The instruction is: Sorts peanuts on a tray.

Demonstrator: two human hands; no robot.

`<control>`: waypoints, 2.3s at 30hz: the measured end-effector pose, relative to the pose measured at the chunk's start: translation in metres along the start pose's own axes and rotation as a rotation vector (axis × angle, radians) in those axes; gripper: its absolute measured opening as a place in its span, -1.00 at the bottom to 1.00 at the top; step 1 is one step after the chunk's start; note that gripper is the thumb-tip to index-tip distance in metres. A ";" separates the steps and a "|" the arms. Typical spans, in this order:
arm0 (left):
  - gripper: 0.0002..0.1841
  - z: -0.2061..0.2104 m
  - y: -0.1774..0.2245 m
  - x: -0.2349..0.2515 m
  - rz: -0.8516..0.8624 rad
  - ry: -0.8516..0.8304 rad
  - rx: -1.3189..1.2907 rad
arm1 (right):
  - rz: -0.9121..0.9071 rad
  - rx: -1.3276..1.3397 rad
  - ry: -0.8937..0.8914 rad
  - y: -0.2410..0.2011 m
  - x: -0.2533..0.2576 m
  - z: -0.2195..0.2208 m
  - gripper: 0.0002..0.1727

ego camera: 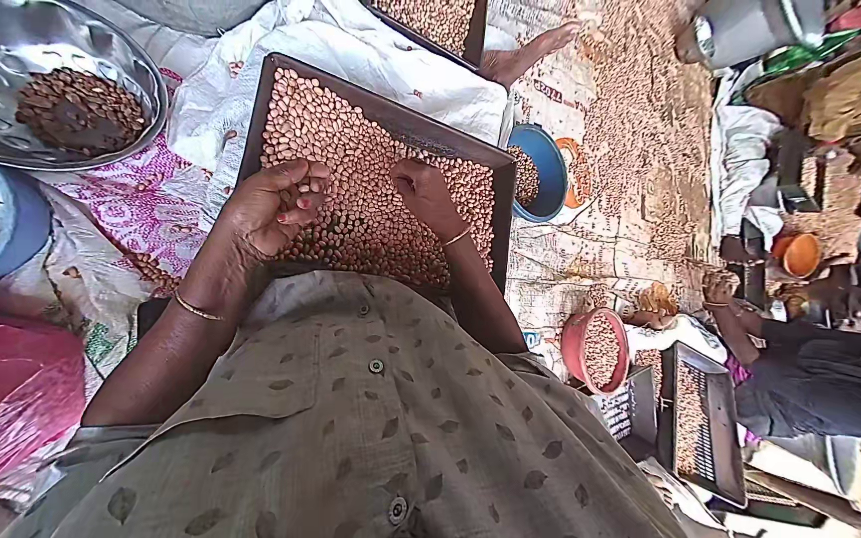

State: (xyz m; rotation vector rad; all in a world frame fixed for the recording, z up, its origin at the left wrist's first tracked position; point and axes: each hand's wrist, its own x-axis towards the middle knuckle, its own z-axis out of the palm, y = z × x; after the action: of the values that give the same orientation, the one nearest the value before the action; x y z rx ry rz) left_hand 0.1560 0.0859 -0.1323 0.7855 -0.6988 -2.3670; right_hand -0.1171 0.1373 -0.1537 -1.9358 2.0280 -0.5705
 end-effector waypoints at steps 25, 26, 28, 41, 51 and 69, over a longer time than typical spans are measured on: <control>-0.59 0.007 0.003 0.050 -0.052 0.139 0.274 | 0.194 -0.243 -0.018 -0.029 0.001 0.011 -0.81; -0.53 0.007 0.002 0.050 -0.074 0.126 0.298 | 0.155 -0.107 0.047 -0.027 0.000 0.005 -0.83; -0.42 0.006 0.002 0.049 -0.130 0.081 0.322 | 0.028 0.237 0.111 -0.035 -0.003 -0.003 -0.85; -0.67 -0.003 0.010 0.047 0.071 0.172 -0.001 | 0.528 0.803 0.236 0.022 -0.026 -0.019 -0.69; -0.64 -0.006 0.010 0.048 0.161 0.163 -0.061 | -0.250 0.234 0.079 -0.025 0.010 0.007 -0.75; -0.60 -0.010 0.008 0.053 0.197 0.154 -0.066 | -0.083 0.263 -0.299 -0.009 -0.016 -0.062 -0.79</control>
State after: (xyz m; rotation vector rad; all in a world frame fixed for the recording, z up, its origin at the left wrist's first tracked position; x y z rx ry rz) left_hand 0.1286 0.0434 -0.1537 0.8217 -0.6018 -2.1170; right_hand -0.1370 0.1588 -0.0959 -1.8289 1.6112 -0.5027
